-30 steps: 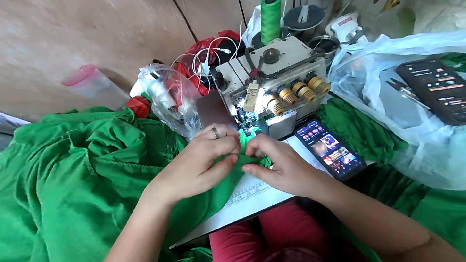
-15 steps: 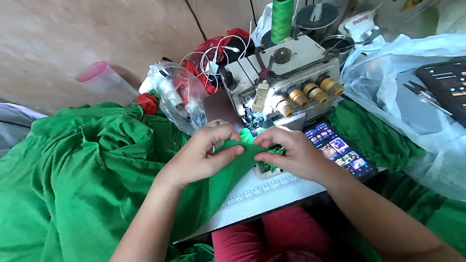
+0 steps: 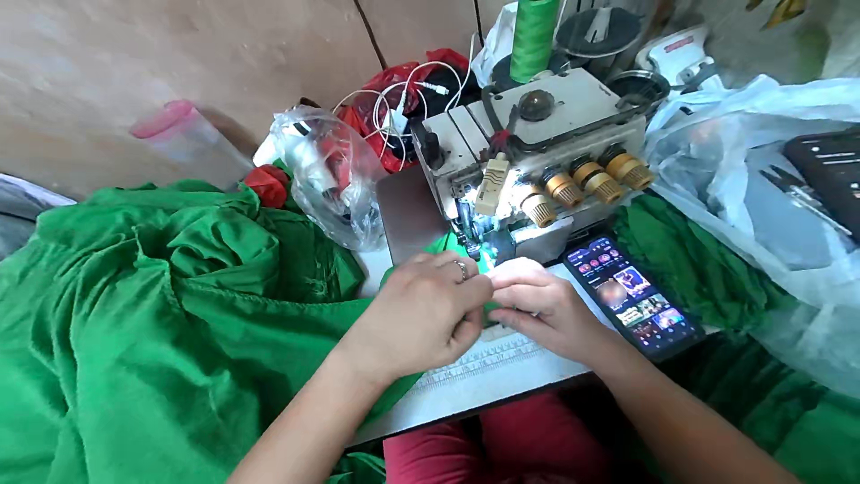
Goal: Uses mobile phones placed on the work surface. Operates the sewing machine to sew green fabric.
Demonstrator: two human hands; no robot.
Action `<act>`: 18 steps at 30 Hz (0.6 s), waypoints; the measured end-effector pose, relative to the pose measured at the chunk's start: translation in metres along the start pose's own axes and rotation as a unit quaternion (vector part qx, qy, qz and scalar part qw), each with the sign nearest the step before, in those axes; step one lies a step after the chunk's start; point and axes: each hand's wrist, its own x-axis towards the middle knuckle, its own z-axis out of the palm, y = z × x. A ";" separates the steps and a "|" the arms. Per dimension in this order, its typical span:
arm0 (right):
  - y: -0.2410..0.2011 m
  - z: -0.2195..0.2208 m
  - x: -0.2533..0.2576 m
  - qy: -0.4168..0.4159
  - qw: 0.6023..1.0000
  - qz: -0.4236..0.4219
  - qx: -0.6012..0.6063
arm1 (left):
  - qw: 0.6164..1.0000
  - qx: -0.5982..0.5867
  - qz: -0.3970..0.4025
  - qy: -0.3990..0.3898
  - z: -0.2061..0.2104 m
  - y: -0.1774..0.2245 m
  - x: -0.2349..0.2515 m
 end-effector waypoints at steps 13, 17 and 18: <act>-0.016 -0.002 0.010 -0.070 0.997 -0.005 0.018 | 1.000 -0.013 0.025 -0.001 0.001 -0.022 0.001; -0.011 -0.002 0.004 -0.055 0.997 0.008 0.051 | 1.000 0.015 -0.007 0.002 0.002 -0.037 -0.004; -0.012 -0.001 0.003 -0.053 0.997 0.007 0.064 | 1.000 0.016 0.002 0.003 0.001 -0.026 -0.003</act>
